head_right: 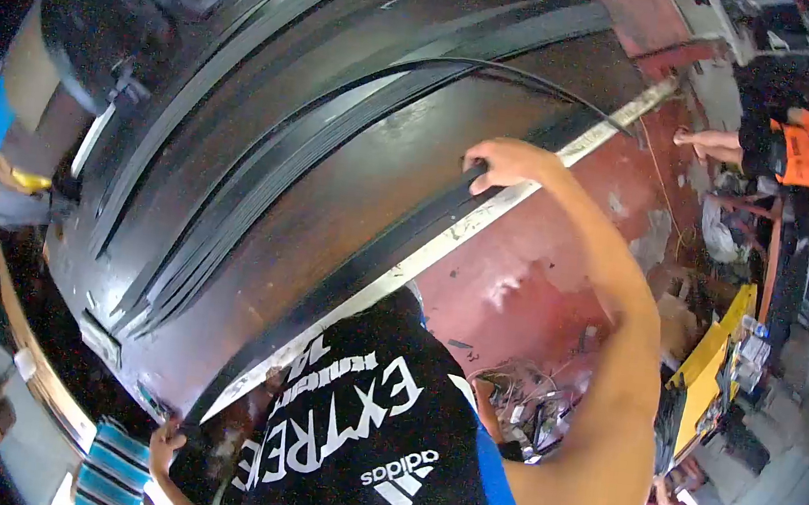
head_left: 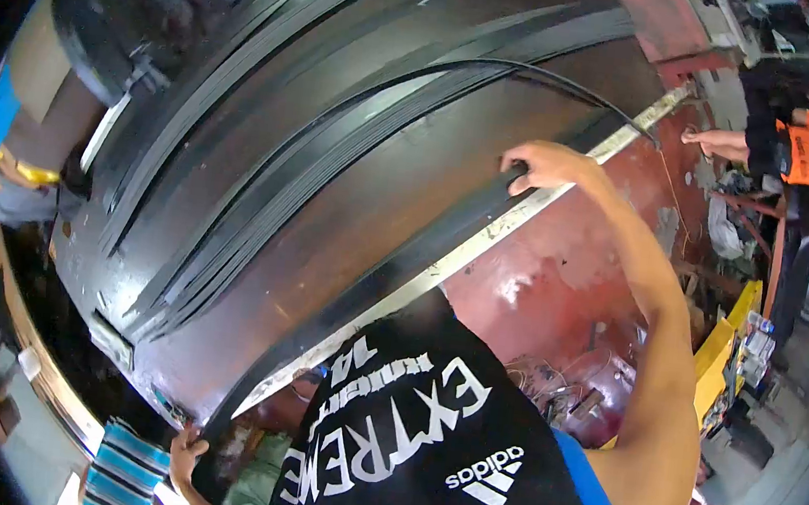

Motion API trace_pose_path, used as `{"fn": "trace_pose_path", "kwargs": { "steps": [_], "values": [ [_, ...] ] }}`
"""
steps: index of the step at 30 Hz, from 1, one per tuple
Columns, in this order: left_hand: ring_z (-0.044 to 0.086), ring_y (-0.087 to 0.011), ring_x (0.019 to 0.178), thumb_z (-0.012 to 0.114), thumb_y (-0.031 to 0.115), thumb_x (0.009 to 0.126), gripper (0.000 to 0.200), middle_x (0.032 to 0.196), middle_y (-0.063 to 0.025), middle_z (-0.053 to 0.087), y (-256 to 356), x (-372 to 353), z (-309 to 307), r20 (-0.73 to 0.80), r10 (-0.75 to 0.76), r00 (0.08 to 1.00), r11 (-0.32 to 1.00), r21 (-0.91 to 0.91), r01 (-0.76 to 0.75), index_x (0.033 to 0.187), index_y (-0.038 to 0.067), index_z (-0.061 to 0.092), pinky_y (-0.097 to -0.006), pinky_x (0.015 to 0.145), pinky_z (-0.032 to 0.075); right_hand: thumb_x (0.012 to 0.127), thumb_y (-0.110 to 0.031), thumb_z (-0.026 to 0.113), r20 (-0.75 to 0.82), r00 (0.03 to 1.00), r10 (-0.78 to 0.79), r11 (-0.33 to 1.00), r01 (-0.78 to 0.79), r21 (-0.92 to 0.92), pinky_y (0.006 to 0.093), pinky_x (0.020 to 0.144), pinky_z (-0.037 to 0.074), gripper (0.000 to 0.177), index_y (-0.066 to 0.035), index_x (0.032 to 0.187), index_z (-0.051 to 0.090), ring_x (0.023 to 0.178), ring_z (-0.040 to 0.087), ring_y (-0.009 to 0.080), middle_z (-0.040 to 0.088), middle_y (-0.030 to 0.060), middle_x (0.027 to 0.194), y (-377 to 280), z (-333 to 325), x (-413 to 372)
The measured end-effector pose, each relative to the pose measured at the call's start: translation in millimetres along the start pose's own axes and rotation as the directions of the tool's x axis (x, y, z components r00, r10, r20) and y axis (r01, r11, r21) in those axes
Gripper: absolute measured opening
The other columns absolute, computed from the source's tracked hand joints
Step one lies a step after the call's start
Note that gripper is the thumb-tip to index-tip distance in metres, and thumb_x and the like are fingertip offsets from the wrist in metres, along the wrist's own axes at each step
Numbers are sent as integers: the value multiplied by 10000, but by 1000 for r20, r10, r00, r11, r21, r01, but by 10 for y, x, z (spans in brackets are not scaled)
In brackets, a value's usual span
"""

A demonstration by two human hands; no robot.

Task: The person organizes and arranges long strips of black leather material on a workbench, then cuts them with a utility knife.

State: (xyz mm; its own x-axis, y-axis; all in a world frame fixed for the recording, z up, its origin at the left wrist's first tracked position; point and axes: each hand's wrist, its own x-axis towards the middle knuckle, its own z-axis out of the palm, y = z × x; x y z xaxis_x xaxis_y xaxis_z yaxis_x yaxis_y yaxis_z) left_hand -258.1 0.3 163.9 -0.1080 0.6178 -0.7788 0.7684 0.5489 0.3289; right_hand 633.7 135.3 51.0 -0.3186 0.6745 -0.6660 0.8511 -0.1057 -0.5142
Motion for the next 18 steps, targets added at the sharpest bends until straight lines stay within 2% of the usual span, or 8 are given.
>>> {"fn": "trace_pose_path", "kwargs": {
  "steps": [3, 4, 5, 6, 7, 8, 10, 18],
  "values": [
    [575, -191, 762, 791, 181, 717, 295, 793, -42, 616, 23, 115, 242, -88, 77, 993, 951, 306, -46, 921, 22, 649, -378, 686, 488, 767, -250, 792, -28, 998, -61, 989, 64, 135, 419, 935, 494, 515, -45, 1211, 633, 1092, 638, 320, 661, 168, 1223, 312, -90, 21],
    [594, -178, 822, 756, 168, 746, 408, 920, -52, 634, -370, 335, 260, 45, -80, 996, 968, 240, 67, 1099, 4, 632, -352, 709, 492, 768, -218, 798, 22, 999, 31, 986, -34, 160, 395, 934, 504, 512, -24, 1211, 628, 1099, 634, 280, 655, 153, 1231, 217, -199, -20],
    [607, -234, 751, 788, 216, 742, 301, 777, -87, 641, 306, 153, 418, -92, -35, 995, 990, 137, 47, 930, 15, 665, -400, 702, 500, 782, -158, 798, 63, 986, 152, 917, -165, 363, 374, 927, 521, 530, -26, 1261, 612, 1112, 619, 239, 644, 129, 1246, 207, -211, -40],
    [636, -254, 756, 785, 268, 748, 342, 804, -107, 680, -248, 376, 476, -61, 13, 998, 931, 366, 10, 923, -2, 669, -424, 718, 502, 773, -86, 808, -16, 999, 30, 998, -29, 64, 359, 907, 540, 610, -30, 1333, 573, 1134, 600, 222, 636, 105, 1249, 571, -135, 50],
    [676, -275, 822, 774, 319, 756, 382, 879, -130, 720, 413, 235, 472, -16, -110, 994, 968, 225, 111, 952, 4, 684, -438, 741, 505, 749, -41, 816, -25, 992, 123, 967, -115, 226, 352, 931, 525, 658, -43, 1358, 568, 1152, 586, 219, 639, 82, 1230, 452, -170, 1],
    [680, -270, 877, 774, 309, 759, 404, 957, -140, 732, 357, 323, 466, 7, -78, 997, 894, 443, 67, 1016, 9, 690, -425, 773, 503, 715, -29, 825, 21, 981, 194, 925, -190, 328, 352, 971, 489, 600, -34, 1278, 620, 1158, 580, 215, 640, 69, 1202, 477, -191, 7],
    [669, -257, 947, 796, 233, 732, 442, 1021, -143, 724, 82, 404, 524, 27, -50, 998, 997, 62, 48, 1110, 32, 686, -387, 837, 492, 663, -41, 820, 58, 993, 99, 983, -106, 147, 356, 961, 437, 463, -26, 1094, 652, 1057, 589, 224, 637, 79, 1107, 457, -285, 40],
    [638, -265, 1067, 774, 147, 729, 443, 1117, -117, 697, 2, 656, 753, -32, -5, 999, 999, -50, 4, 1161, 95, 693, -386, 923, 482, 655, 13, 807, 20, 985, 174, 983, -175, 59, 328, 863, 479, 401, -18, 1035, 684, 886, 617, 216, 646, 46, 958, 346, -311, 130]
  ]
}}
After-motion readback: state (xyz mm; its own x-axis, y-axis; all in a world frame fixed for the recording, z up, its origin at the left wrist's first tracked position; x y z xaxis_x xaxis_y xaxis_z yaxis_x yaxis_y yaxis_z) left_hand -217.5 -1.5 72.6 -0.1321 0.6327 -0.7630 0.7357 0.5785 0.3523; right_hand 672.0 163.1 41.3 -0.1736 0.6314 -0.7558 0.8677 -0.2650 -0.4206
